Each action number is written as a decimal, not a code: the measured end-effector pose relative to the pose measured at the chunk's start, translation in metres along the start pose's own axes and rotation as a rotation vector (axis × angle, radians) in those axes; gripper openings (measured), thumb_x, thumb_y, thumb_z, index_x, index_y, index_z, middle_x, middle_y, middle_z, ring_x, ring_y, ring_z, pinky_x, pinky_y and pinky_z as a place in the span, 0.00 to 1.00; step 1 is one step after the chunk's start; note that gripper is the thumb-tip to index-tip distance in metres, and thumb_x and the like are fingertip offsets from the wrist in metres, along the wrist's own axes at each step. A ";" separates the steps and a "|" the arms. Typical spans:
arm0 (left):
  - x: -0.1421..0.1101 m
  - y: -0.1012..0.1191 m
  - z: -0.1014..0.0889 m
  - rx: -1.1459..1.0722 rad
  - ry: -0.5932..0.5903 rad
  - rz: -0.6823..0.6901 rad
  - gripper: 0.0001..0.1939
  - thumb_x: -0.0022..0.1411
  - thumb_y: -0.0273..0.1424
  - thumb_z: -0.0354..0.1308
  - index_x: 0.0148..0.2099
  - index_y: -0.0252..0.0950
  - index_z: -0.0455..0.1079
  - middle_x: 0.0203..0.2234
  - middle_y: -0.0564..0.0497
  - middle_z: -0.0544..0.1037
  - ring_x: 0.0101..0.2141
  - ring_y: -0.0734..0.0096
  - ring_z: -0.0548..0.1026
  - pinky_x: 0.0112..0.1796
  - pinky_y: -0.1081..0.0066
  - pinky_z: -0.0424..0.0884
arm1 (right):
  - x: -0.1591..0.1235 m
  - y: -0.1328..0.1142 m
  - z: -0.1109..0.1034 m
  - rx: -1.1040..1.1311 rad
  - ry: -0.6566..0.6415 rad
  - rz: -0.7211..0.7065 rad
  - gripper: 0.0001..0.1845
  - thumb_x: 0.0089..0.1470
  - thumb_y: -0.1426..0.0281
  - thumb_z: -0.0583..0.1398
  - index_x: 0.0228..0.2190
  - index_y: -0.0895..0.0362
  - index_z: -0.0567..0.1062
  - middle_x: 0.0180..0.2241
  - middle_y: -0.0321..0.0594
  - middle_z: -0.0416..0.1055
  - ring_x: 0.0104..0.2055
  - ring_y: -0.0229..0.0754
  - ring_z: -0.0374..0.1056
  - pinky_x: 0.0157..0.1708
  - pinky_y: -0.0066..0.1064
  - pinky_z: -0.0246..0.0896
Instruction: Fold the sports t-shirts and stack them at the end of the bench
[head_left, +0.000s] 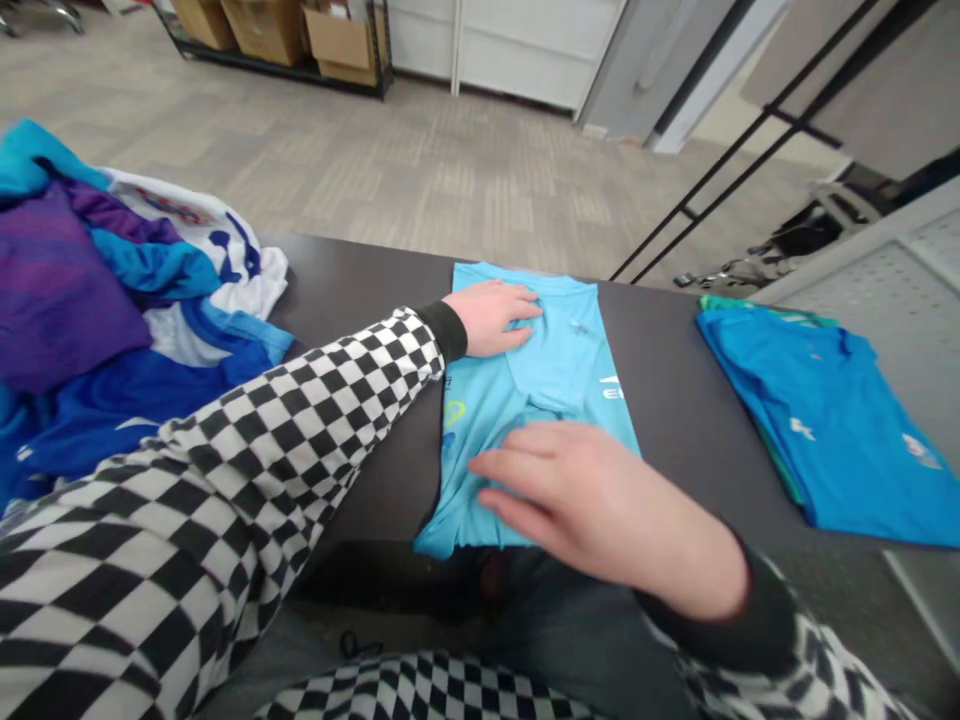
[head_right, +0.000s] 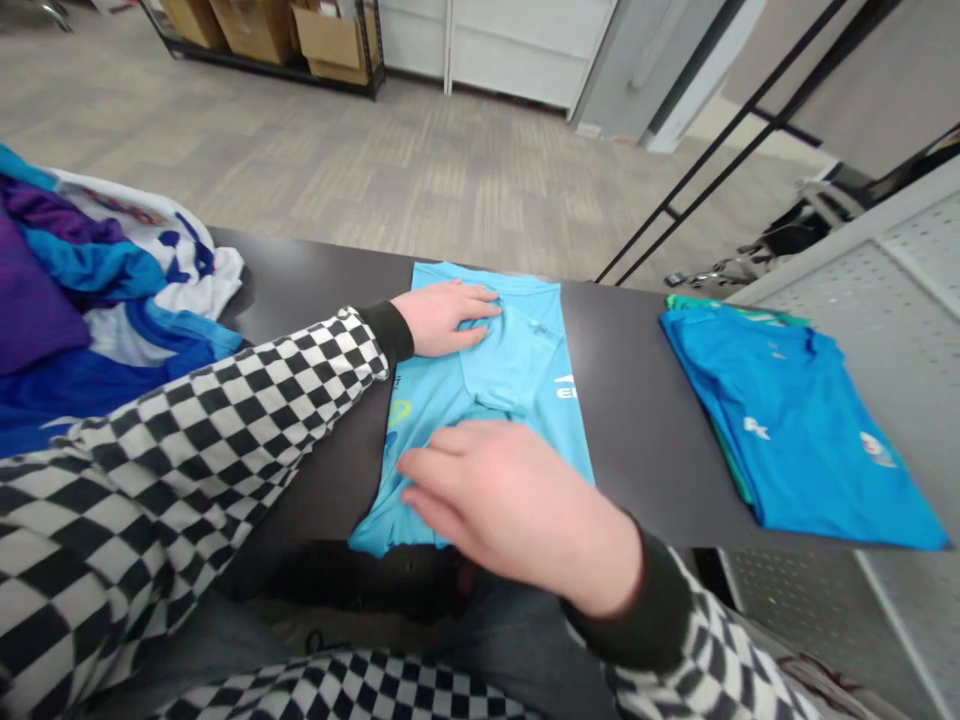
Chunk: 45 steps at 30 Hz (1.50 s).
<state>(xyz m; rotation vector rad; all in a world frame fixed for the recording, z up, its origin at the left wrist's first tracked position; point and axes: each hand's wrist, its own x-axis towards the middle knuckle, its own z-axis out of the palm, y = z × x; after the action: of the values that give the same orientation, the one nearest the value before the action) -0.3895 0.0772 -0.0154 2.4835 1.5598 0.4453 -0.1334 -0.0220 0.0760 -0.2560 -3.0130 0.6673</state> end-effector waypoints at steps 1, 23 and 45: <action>0.000 0.000 0.000 0.003 0.002 -0.003 0.31 0.77 0.42 0.51 0.75 0.38 0.72 0.76 0.40 0.69 0.75 0.48 0.66 0.76 0.46 0.58 | -0.002 -0.018 0.013 -0.013 -0.035 0.008 0.16 0.77 0.63 0.61 0.60 0.53 0.80 0.38 0.40 0.81 0.39 0.45 0.75 0.39 0.35 0.64; 0.004 -0.007 0.000 -0.048 0.020 0.024 0.30 0.75 0.42 0.53 0.73 0.40 0.75 0.73 0.43 0.73 0.71 0.48 0.70 0.74 0.50 0.59 | -0.059 -0.074 0.123 0.825 0.499 0.675 0.12 0.70 0.64 0.66 0.34 0.50 0.71 0.28 0.32 0.74 0.25 0.39 0.71 0.25 0.29 0.66; 0.002 -0.008 -0.003 -0.052 0.041 0.020 0.29 0.72 0.43 0.55 0.71 0.44 0.77 0.71 0.48 0.75 0.72 0.44 0.68 0.75 0.46 0.57 | -0.086 -0.061 0.086 0.566 0.317 0.664 0.11 0.75 0.63 0.60 0.37 0.48 0.68 0.26 0.32 0.75 0.24 0.41 0.71 0.26 0.31 0.64</action>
<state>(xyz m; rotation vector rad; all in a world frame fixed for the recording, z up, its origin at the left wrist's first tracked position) -0.3962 0.0820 -0.0149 2.4678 1.5189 0.5358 -0.0650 -0.1271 0.0236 -1.2026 -2.2795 1.3203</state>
